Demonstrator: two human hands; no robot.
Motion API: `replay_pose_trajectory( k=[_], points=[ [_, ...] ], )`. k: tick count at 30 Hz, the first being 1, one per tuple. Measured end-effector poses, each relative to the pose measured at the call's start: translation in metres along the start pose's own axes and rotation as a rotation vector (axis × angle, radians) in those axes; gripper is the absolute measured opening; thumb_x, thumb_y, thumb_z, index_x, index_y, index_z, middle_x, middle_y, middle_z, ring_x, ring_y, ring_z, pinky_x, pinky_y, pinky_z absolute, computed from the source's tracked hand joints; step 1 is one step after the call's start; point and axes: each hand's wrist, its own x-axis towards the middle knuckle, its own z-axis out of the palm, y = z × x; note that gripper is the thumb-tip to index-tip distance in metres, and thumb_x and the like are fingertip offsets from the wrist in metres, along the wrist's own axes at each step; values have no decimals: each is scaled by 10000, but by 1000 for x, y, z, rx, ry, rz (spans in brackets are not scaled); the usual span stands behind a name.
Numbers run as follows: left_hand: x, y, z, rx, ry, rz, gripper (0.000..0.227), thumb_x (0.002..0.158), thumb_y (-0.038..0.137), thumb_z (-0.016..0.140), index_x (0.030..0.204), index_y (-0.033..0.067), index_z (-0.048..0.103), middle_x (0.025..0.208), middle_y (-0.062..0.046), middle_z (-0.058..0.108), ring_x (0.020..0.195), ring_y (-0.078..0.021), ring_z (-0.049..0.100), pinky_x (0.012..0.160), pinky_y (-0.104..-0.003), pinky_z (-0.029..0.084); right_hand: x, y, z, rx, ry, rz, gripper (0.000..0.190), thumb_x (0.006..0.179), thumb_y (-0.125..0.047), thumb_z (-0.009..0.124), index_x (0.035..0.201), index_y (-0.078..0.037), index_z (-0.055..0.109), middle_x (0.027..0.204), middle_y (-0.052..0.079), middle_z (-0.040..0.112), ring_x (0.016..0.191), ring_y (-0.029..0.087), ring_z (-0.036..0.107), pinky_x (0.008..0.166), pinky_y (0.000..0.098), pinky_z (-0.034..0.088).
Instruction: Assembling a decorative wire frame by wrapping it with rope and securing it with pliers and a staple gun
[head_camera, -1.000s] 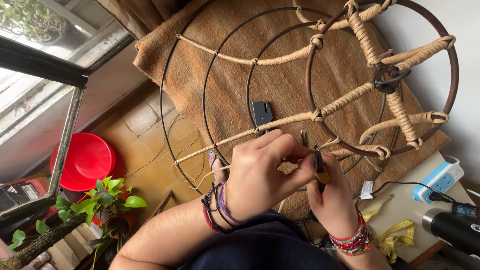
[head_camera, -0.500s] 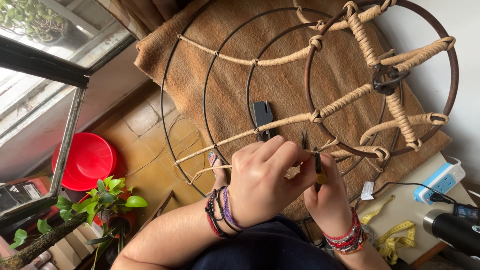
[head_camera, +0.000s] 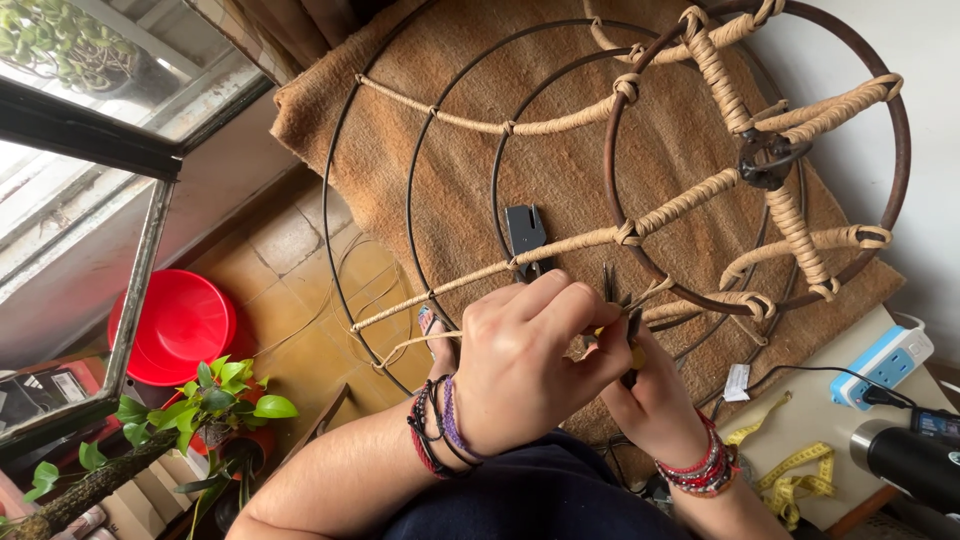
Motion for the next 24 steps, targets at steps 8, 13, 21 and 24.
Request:
replay_pose_trajectory(
  k=[8,13,21,24],
  points=[
    [3,-1,-1,-96,-51,-25,178,920,95,697,825,106,547,735,-32,506,604,-221,510,579,-355,435,3,7,0,-30,18,-23,289,970,-165,476,1193,-12,575,1094,166,649,984,332,653,862,425,524],
    [2,2,5,3,7,-1,245,925,118,721,782,118,522,691,-36,450,552,-224,456,530,-362,394,-2,14,6,-106,64,35,288,930,-135,477,1180,-4,536,1033,185,593,917,378,615,802,455,498],
    [-4,5,4,112,34,-5,228,912,135,720,785,131,531,695,-12,485,543,-212,499,519,-353,415,-4,21,13,-170,125,-37,461,871,-54,462,1317,56,499,1203,237,572,1080,429,595,963,487,481],
    [-5,6,4,155,27,-5,239,921,150,708,789,132,509,690,-21,454,546,-222,499,520,-361,433,-1,15,13,-162,155,-37,405,936,-75,447,1316,58,492,1192,241,581,1080,438,612,940,475,500]
  ],
)
